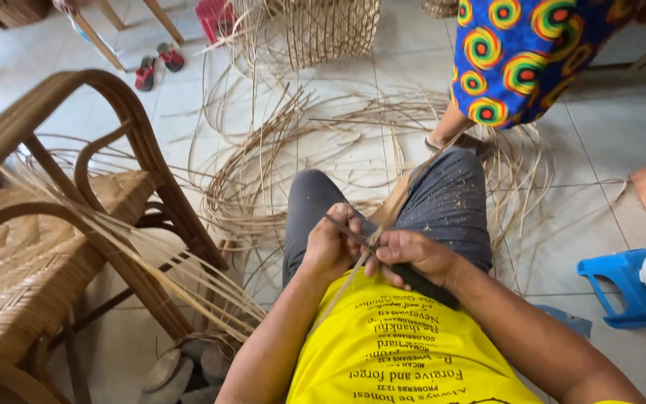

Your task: Splitting long rattan stalks into thinner, usable strips using a hand knife.

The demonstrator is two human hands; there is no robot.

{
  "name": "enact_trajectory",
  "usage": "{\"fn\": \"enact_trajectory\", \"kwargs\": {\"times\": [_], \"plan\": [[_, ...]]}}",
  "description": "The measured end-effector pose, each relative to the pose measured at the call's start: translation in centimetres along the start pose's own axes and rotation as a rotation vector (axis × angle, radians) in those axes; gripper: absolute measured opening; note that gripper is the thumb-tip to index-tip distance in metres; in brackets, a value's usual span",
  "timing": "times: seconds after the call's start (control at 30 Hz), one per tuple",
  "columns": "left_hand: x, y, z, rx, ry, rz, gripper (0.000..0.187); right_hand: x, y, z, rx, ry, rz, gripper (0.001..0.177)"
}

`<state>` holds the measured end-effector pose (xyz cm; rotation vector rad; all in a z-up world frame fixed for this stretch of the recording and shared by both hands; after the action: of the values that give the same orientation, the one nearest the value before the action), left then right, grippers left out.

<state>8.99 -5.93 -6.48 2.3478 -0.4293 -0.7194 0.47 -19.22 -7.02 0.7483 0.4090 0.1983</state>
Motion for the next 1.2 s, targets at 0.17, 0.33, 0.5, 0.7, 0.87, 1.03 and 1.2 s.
{"fn": "enact_trajectory", "kwargs": {"times": [0.17, 0.33, 0.5, 0.7, 0.87, 1.03, 1.2], "plan": [[3.4, 1.4, -2.8, 0.091, 0.116, -0.076, 0.017, 0.2, 1.7, 0.7, -0.028, -0.006, 0.074, 0.024], [7.5, 1.5, -7.8, 0.064, 0.359, -0.155, 0.043, -0.5, 2.2, -0.1, -0.081, -0.033, 0.132, 0.036], [9.3, -4.0, -10.0, 1.258, 0.801, -0.051, 0.09, -0.9, 0.5, 1.8, -0.078, -0.126, -0.008, 0.029], [-3.8, 2.6, -4.8, 0.883, -0.106, 0.438, 0.066, 0.2, -1.6, 5.8, -0.183, -0.251, -0.264, 0.022], [-5.2, 3.6, -3.2, 0.928, 0.116, 0.388, 0.037, 0.3, -1.9, 4.7, -0.089, -0.296, -0.336, 0.02], [-4.4, 4.2, -2.9, 1.037, 0.363, 0.28, 0.029, -1.4, -0.3, 4.2, -0.331, -0.376, -0.394, 0.03], [-6.6, 5.6, -3.8, 1.02, 0.46, 0.221, 0.02, -4.6, 2.9, 6.0, -0.568, -0.272, -0.095, 0.054]]}}
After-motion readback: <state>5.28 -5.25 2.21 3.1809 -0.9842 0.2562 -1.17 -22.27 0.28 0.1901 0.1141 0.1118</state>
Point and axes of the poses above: each hand's wrist, its own x-axis towards the middle knuckle, its own y-axis out of the palm, z = x × y, the point moved 6 cm from there along x, towards the middle knuckle, and after that the axes turned 9 degrees about -z, right-handed, at the moved point
